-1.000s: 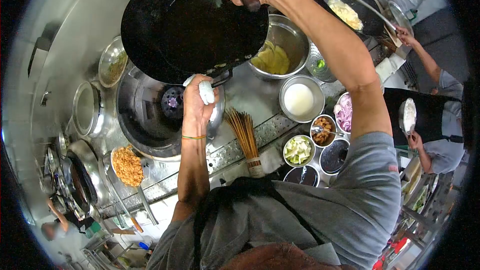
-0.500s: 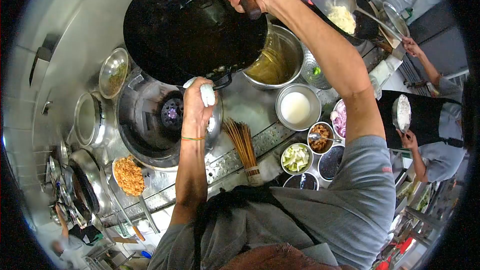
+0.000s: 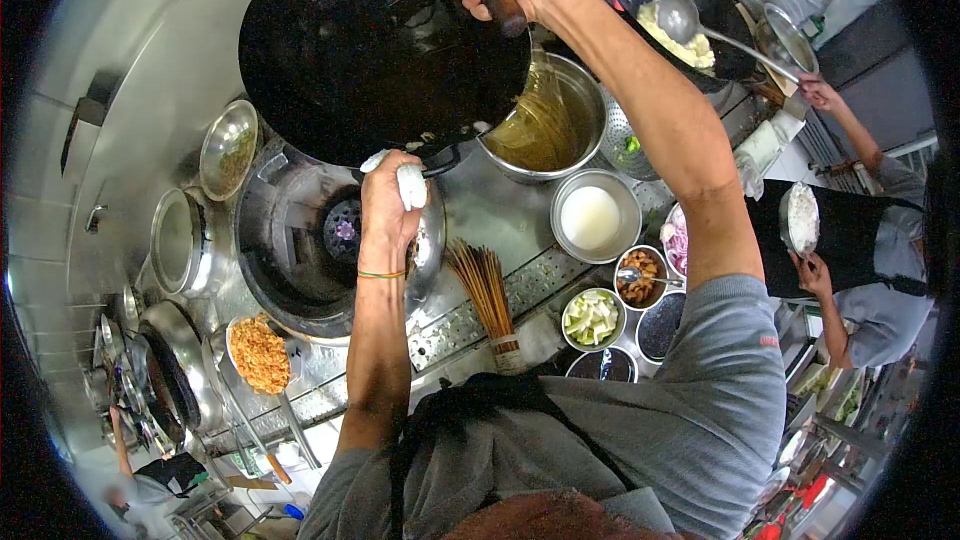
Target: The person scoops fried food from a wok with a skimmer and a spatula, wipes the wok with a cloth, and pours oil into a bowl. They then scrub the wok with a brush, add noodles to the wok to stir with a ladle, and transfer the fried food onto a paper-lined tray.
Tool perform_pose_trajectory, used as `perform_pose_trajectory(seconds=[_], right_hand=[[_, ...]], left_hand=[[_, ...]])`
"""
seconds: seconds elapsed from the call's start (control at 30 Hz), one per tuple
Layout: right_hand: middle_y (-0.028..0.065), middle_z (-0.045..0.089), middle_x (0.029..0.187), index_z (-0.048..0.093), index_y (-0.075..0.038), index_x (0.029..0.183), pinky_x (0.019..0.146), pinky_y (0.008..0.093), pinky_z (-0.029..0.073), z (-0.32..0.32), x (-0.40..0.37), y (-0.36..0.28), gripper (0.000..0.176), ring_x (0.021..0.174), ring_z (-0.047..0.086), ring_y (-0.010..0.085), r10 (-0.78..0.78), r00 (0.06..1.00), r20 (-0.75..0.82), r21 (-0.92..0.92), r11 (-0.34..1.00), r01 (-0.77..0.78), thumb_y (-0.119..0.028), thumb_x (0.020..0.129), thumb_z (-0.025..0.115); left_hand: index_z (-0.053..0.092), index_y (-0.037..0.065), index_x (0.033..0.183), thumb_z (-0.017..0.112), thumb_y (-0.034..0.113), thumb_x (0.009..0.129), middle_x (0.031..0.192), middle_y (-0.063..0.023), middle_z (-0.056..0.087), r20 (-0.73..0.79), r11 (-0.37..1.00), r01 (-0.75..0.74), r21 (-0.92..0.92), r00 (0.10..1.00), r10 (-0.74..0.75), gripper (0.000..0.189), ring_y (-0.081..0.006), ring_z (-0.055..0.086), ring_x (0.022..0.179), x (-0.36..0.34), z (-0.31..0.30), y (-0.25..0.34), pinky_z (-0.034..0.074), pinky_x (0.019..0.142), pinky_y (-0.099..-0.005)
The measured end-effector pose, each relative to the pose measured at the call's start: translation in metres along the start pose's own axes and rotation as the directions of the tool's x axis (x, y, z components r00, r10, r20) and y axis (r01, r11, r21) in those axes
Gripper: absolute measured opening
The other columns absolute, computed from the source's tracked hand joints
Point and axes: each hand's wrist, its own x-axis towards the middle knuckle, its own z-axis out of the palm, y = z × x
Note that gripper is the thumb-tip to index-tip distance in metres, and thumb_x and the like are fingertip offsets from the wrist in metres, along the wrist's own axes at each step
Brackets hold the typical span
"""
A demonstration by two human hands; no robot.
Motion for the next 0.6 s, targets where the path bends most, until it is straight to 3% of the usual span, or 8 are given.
perform_pose_trajectory(seconds=[0.13,0.43,0.5,0.6], right_hand=[[0.0014,0.046,0.05,0.051,-0.002,0.077,0.039,0.0284,0.043,-0.001,-0.008,-0.002,0.008,0.039,0.044,0.0098,-0.043,0.999,-0.011,-0.058,0.997,0.042,-0.002,0.085,0.051],[0.0013,0.046,0.053,0.052,-0.001,0.076,0.04,0.0296,0.043,-0.002,-0.012,-0.01,0.011,0.039,0.044,0.0099,-0.011,1.0,0.002,0.058,0.998,0.011,-0.002,0.086,0.05],[0.0066,0.046,0.052,0.052,0.001,0.082,0.036,0.0339,0.04,-0.005,-0.019,-0.015,0.011,0.04,0.046,0.0188,0.023,0.998,-0.065,-0.046,0.999,-0.026,-0.005,0.088,0.045],[0.0058,0.046,0.054,0.051,0.001,0.083,0.037,0.0334,0.04,-0.004,-0.022,-0.017,0.012,0.041,0.045,0.0176,0.042,0.998,-0.044,0.009,0.999,-0.041,-0.005,0.089,0.042]], left_hand=[[0.059,0.005,0.066,0.061,0.011,0.076,0.057,-0.0033,0.051,-0.037,0.999,-0.043,0.03,0.998,0.044,0.012,-0.0153,0.048,0.043,0.002,0.002,0.001,0.037,0.041,-0.0288],[0.059,0.004,0.063,0.062,0.008,0.073,0.057,-0.0037,0.053,-0.012,0.991,-0.115,0.064,0.993,0.116,0.011,-0.0135,0.049,0.045,0.006,0.0,0.002,0.035,0.041,-0.0273],[0.059,0.004,0.063,0.061,0.008,0.073,0.057,-0.0036,0.054,-0.014,0.991,-0.115,0.075,0.993,0.116,0.011,-0.0134,0.049,0.045,0.006,0.0,0.003,0.035,0.041,-0.0271],[0.059,0.004,0.064,0.061,0.008,0.073,0.058,-0.0037,0.054,-0.013,0.988,-0.118,0.098,0.993,0.12,0.01,-0.0134,0.049,0.045,0.002,0.003,0.005,0.035,0.041,-0.0268]])
